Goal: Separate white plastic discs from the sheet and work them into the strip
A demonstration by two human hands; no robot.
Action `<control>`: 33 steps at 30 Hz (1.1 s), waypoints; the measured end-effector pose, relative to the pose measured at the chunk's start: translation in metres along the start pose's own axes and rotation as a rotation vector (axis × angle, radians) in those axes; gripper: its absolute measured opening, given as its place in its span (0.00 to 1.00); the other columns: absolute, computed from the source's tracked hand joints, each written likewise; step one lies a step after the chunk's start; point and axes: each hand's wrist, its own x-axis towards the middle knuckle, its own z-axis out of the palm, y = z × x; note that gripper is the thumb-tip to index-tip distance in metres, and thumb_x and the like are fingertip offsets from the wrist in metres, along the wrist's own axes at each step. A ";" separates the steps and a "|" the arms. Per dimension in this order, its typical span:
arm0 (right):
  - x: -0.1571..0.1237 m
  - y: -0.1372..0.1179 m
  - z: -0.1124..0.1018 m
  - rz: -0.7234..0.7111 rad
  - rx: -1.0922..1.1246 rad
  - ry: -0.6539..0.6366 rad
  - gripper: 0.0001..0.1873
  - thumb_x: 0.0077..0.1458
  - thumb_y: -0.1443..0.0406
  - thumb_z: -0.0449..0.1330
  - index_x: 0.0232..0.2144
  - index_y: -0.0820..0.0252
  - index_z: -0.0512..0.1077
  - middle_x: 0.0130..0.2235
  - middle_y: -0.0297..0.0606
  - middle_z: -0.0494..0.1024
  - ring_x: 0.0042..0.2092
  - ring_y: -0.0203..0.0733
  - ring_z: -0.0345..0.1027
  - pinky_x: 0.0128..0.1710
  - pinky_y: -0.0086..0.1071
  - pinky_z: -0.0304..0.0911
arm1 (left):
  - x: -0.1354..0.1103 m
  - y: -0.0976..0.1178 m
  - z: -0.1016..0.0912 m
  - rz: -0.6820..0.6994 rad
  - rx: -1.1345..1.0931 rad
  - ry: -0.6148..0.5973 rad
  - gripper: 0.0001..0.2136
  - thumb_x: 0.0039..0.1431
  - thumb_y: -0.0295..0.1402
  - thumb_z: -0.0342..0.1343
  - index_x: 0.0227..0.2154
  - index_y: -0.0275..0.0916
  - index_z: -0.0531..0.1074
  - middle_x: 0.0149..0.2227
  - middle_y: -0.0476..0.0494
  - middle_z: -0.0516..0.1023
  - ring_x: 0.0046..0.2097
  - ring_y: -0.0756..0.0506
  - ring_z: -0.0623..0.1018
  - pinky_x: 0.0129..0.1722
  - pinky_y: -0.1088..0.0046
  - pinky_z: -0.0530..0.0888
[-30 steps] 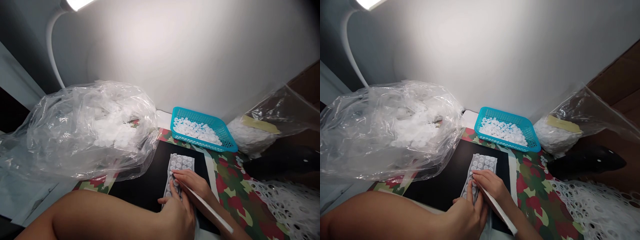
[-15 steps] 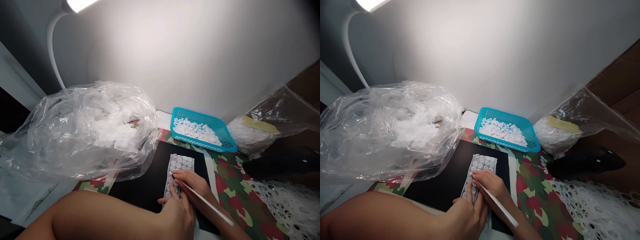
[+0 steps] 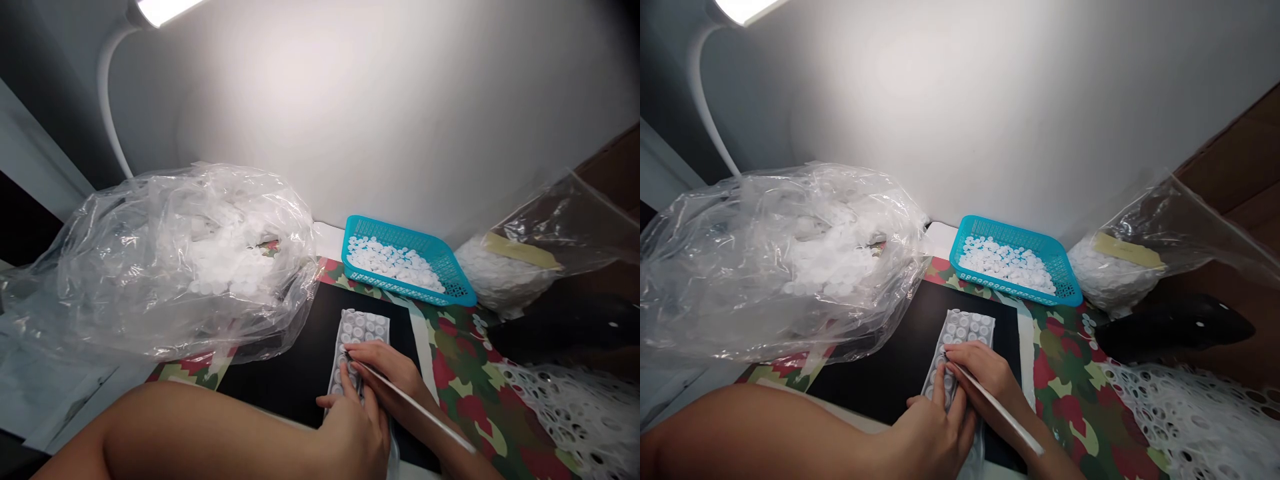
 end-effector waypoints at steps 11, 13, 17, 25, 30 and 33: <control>-0.001 -0.001 0.000 -0.008 0.010 0.013 0.10 0.61 0.69 0.55 0.43 0.55 0.72 0.44 0.37 0.79 0.47 0.39 0.72 0.50 0.31 0.66 | -0.001 -0.001 -0.002 0.013 0.002 -0.015 0.19 0.63 0.32 0.44 0.56 0.39 0.67 0.51 0.24 0.71 0.48 0.24 0.74 0.19 0.66 0.69; -0.001 0.000 -0.001 -0.012 0.003 0.014 0.10 0.61 0.69 0.55 0.43 0.55 0.72 0.44 0.37 0.79 0.47 0.39 0.72 0.50 0.31 0.66 | 0.000 -0.002 -0.002 0.010 -0.002 -0.027 0.20 0.64 0.32 0.43 0.56 0.38 0.67 0.52 0.24 0.71 0.48 0.24 0.73 0.19 0.65 0.69; -0.001 -0.001 -0.001 -0.005 0.003 0.003 0.10 0.60 0.70 0.55 0.43 0.55 0.72 0.45 0.37 0.78 0.48 0.39 0.72 0.50 0.32 0.66 | 0.000 -0.001 -0.001 0.003 0.014 0.004 0.19 0.63 0.33 0.45 0.55 0.39 0.68 0.51 0.24 0.72 0.47 0.25 0.74 0.20 0.66 0.68; 0.002 -0.004 -0.002 -0.015 0.019 0.013 0.10 0.60 0.70 0.55 0.43 0.55 0.72 0.43 0.37 0.79 0.46 0.38 0.72 0.48 0.30 0.67 | 0.000 0.001 0.007 0.015 0.042 0.061 0.19 0.62 0.34 0.47 0.54 0.40 0.69 0.49 0.24 0.73 0.47 0.25 0.74 0.21 0.64 0.68; 0.002 -0.004 -0.002 0.000 0.027 0.009 0.10 0.60 0.70 0.56 0.42 0.56 0.72 0.42 0.37 0.79 0.46 0.38 0.72 0.48 0.30 0.67 | 0.000 0.001 0.007 0.018 0.048 0.064 0.19 0.63 0.34 0.46 0.55 0.41 0.69 0.49 0.25 0.73 0.47 0.25 0.74 0.21 0.64 0.69; 0.002 -0.003 -0.002 0.019 0.043 -0.028 0.09 0.61 0.68 0.54 0.42 0.55 0.72 0.44 0.37 0.78 0.47 0.39 0.71 0.49 0.31 0.67 | 0.000 0.000 0.006 0.021 0.041 0.054 0.19 0.62 0.34 0.47 0.55 0.41 0.69 0.50 0.25 0.73 0.46 0.26 0.75 0.22 0.64 0.69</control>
